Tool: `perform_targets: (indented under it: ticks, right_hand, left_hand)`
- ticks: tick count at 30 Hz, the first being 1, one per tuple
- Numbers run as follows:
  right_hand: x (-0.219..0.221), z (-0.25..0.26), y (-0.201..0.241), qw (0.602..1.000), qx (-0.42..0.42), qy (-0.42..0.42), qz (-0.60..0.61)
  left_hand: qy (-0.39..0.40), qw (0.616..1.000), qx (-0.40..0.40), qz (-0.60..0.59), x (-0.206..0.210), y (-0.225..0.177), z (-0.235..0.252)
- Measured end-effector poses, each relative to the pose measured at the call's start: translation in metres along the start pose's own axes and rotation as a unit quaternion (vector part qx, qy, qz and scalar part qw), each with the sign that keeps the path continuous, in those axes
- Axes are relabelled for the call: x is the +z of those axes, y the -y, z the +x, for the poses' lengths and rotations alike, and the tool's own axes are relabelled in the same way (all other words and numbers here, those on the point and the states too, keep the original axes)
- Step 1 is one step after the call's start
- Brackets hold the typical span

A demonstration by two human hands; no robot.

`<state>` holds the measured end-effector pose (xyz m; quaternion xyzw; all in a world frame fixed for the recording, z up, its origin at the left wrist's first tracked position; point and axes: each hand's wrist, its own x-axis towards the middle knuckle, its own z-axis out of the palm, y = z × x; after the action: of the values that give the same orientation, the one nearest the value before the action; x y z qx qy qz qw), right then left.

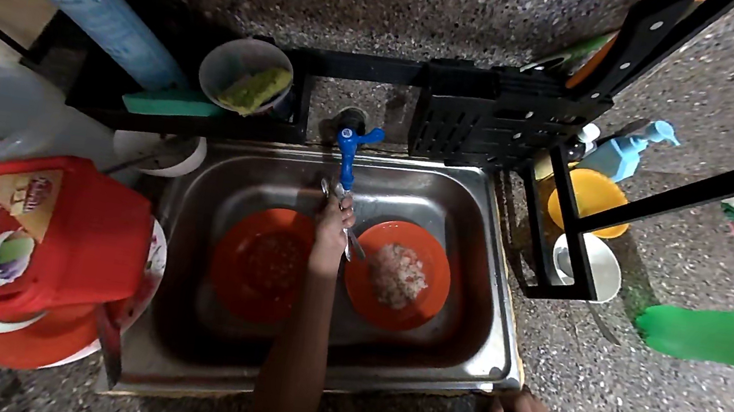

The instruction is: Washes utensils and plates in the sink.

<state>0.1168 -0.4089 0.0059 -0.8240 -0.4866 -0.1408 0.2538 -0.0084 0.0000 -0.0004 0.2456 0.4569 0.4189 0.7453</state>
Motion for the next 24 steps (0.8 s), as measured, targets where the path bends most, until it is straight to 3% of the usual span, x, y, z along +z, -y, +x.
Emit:
perform_targets:
  ticks: [3,10,16,24]
  right_hand:
    - [0.0007,-0.0002,-0.0001,1.0,0.001,-0.005,0.004]
    - [-0.0007,0.0001,0.0009,1.0,0.003,0.001,-0.006]
    - [0.0007,0.0005,0.0013,1.0,0.002,-0.002,-0.004]
    - [0.0009,-0.0002,-0.0002,1.0,-0.003,-0.002,0.003]
  left_hand:
    - [-0.003,0.999,-0.015,-0.03,-0.0013,0.0006,0.0033]
    - [-0.003,1.0,-0.007,0.025,0.0062,-0.0033,-0.0026]
    - [-0.038,0.999,0.019,-0.005,-0.0003,0.0046,0.0056]
    - [-0.118,0.991,0.028,0.062,0.0011,0.0014,-0.0022]
